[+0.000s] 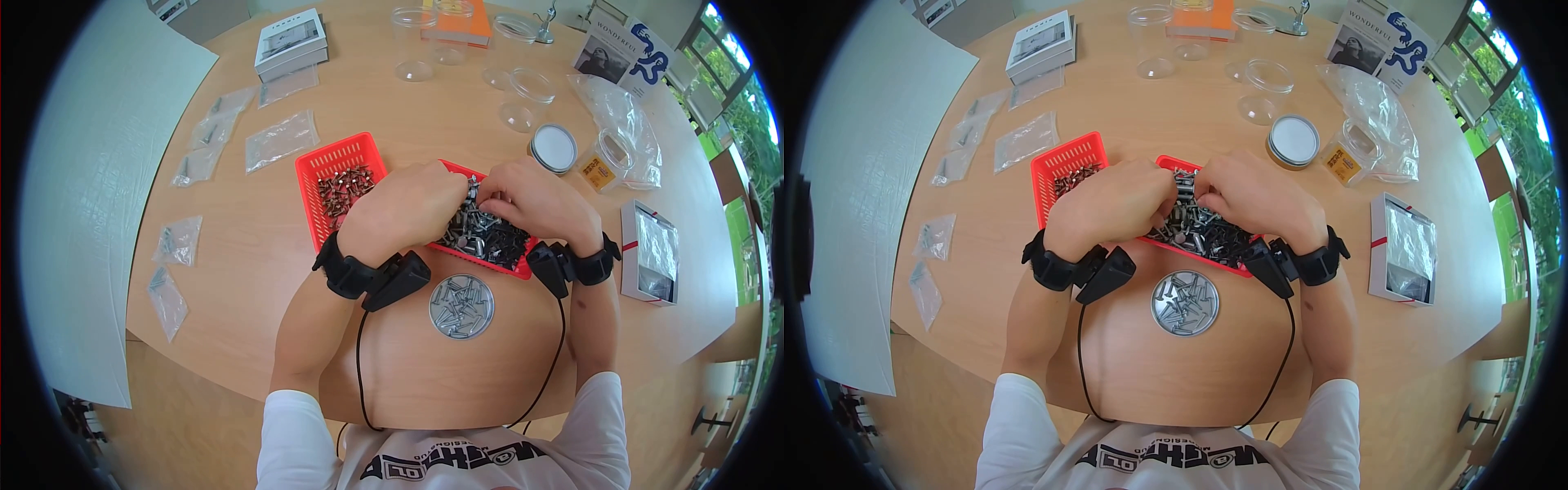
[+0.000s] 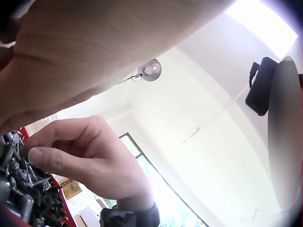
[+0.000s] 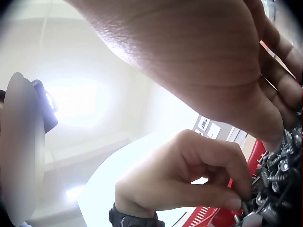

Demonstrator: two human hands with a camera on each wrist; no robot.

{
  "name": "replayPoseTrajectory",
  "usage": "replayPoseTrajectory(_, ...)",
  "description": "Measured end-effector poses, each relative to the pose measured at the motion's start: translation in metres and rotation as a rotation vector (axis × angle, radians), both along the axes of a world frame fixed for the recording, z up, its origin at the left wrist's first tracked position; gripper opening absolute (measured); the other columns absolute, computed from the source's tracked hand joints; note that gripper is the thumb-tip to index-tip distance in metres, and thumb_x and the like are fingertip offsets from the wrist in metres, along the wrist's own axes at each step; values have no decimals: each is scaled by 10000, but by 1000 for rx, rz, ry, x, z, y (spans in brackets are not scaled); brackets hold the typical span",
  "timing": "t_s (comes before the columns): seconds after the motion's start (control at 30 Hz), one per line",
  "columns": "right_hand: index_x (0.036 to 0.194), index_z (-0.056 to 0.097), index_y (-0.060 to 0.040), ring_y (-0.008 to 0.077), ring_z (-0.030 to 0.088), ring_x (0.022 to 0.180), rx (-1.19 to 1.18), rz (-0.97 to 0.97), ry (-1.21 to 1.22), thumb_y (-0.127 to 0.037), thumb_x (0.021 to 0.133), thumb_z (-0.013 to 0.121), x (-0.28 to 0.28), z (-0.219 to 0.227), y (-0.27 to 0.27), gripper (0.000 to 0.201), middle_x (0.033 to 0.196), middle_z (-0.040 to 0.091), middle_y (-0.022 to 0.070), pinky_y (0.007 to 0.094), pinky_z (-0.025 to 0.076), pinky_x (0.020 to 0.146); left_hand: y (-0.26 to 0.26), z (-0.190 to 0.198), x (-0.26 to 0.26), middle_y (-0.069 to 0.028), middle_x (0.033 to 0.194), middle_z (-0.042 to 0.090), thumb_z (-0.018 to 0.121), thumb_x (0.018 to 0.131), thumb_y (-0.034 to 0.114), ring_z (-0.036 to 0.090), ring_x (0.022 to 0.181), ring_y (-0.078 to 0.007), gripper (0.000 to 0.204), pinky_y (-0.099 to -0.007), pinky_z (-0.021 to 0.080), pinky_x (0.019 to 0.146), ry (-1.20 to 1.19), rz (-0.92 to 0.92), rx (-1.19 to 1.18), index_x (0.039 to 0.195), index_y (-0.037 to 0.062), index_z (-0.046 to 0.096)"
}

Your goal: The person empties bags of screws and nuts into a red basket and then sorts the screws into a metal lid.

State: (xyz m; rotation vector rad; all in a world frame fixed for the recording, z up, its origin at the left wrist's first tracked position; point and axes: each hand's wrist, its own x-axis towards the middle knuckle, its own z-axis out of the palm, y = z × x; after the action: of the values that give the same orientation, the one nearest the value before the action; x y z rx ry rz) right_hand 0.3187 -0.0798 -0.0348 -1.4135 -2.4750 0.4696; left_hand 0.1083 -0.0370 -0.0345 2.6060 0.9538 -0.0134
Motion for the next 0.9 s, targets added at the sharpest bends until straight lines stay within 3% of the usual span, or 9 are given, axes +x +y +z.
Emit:
replayPoseTrajectory(0.23,971,691,0,314,676,813,-38,-36,69,-39,832,696,-4,12,-1,144,872,704,142,388,534,740,-4,0,-1,-164,844,678,698,727,12,661,872,-329,79,-417,525,746,6,-19,22,805,3,697)
replayPoseTrajectory(0.53,957,714,-11,310,684,804,31,1,22,-47,830,705,2,11,-4,132,882,711,151,376,543,729,-6,-1,-1,-161,821,684,706,708,10,665,843,-327,98,-415,529,736,-66,-45,16,806,10,702)
replayPoseTrajectory(0.73,933,723,-17,309,680,827,-183,-44,-28,-39,781,749,-3,26,-12,156,858,703,142,382,538,751,-8,0,1,-153,819,686,679,706,-18,666,844,-333,131,-417,530,723,-31,-42,13,829,23,703)
replayPoseTrajectory(0.9,909,723,-19,318,671,831,-62,-7,-25,-23,759,749,-1,12,-9,152,864,700,138,390,533,759,-11,0,1,-159,824,682,648,710,-39,664,851,-337,130,-416,526,723,-80,-54,17,820,17,692)
